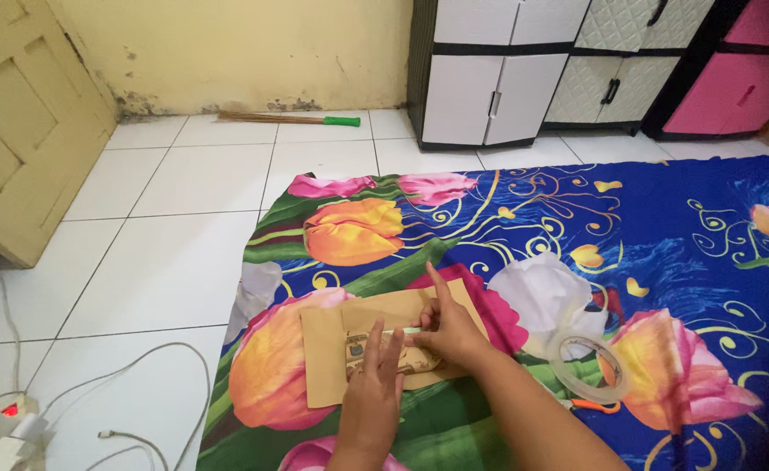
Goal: The person places a small rectangular box on a sheet of brown paper, cuts the paper to size with scissors, folds the paper around the box, and secures it with clear tape. The person then trims excess paper and applies additional tape to seal the package.
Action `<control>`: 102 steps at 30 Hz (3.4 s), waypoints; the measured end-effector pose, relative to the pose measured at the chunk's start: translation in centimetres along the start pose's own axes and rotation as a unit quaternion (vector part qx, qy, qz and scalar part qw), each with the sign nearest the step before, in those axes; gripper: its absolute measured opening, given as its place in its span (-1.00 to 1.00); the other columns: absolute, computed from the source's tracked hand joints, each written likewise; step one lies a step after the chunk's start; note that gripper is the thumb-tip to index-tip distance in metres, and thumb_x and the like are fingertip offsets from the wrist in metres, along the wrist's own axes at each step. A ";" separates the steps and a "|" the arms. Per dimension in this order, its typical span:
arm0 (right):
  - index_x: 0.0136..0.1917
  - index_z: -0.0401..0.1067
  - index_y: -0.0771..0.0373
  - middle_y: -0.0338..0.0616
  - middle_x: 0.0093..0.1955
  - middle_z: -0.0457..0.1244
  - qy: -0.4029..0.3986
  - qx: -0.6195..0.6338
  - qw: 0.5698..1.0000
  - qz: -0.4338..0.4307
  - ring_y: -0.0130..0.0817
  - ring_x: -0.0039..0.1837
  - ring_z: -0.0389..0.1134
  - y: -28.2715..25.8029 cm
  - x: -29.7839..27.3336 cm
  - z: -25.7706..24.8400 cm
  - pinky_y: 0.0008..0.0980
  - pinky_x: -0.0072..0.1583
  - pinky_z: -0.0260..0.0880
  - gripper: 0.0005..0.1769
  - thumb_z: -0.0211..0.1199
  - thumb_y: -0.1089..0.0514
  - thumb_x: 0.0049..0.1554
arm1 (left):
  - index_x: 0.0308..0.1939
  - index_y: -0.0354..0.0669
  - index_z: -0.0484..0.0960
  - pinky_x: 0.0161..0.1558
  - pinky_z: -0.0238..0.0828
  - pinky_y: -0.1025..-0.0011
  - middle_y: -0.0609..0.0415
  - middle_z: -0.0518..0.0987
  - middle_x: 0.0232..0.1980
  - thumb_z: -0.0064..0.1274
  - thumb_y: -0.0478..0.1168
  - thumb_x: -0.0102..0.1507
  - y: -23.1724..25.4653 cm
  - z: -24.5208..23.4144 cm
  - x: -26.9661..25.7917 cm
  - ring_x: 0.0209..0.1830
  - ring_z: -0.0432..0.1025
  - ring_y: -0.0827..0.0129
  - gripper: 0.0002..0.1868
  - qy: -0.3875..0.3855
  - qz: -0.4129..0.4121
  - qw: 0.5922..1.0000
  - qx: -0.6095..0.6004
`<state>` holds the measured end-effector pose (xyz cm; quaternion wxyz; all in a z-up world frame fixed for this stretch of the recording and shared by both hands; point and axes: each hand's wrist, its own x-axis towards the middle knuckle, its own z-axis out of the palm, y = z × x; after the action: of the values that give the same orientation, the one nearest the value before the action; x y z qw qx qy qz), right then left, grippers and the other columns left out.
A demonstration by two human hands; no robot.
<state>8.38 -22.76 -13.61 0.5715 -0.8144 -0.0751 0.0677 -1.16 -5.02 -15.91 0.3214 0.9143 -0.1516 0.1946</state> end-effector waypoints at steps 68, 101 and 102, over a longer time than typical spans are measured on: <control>-0.06 0.58 0.17 -0.04 0.06 0.34 -0.331 -0.498 0.791 -0.128 -0.03 0.08 0.39 -5.7 5.6 1.6 -0.07 0.11 0.39 -0.56 0.39 -0.20 -0.02 | 0.55 -0.20 -0.17 0.22 0.25 -0.03 -0.42 0.31 0.36 0.29 -0.28 0.07 1.3 -1.3 0.4 0.26 0.31 -0.28 0.13 0.115 -0.088 0.988 -0.062; -0.09 0.60 0.22 -0.05 -0.06 0.35 -0.055 -0.260 0.961 -0.077 -0.19 -0.05 0.43 -2.5 -0.6 1.4 -0.25 0.04 0.45 -0.76 0.43 0.10 -0.02 | 0.54 -0.24 -0.11 0.21 0.25 -0.04 -0.43 0.31 0.39 0.26 -0.21 0.13 1.4 -0.9 -0.1 0.31 0.27 -0.31 0.06 0.121 -0.079 0.988 -0.055; -0.10 0.60 0.25 -0.04 -0.06 0.34 -0.053 -0.259 0.961 -0.081 -0.18 -0.04 0.44 -2.3 -0.5 1.5 -0.25 0.04 0.46 -0.76 0.43 0.09 -0.02 | 0.55 -0.24 -0.12 0.21 0.26 -0.04 -0.43 0.31 0.39 0.26 -0.21 0.13 1.4 -1.0 -0.1 0.30 0.28 -0.31 0.06 0.118 -0.082 0.988 -0.056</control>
<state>7.54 -20.71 -11.90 0.3395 -0.9210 -0.1859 0.0426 -2.06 -5.43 -14.51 0.4029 0.8746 -0.0474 0.2656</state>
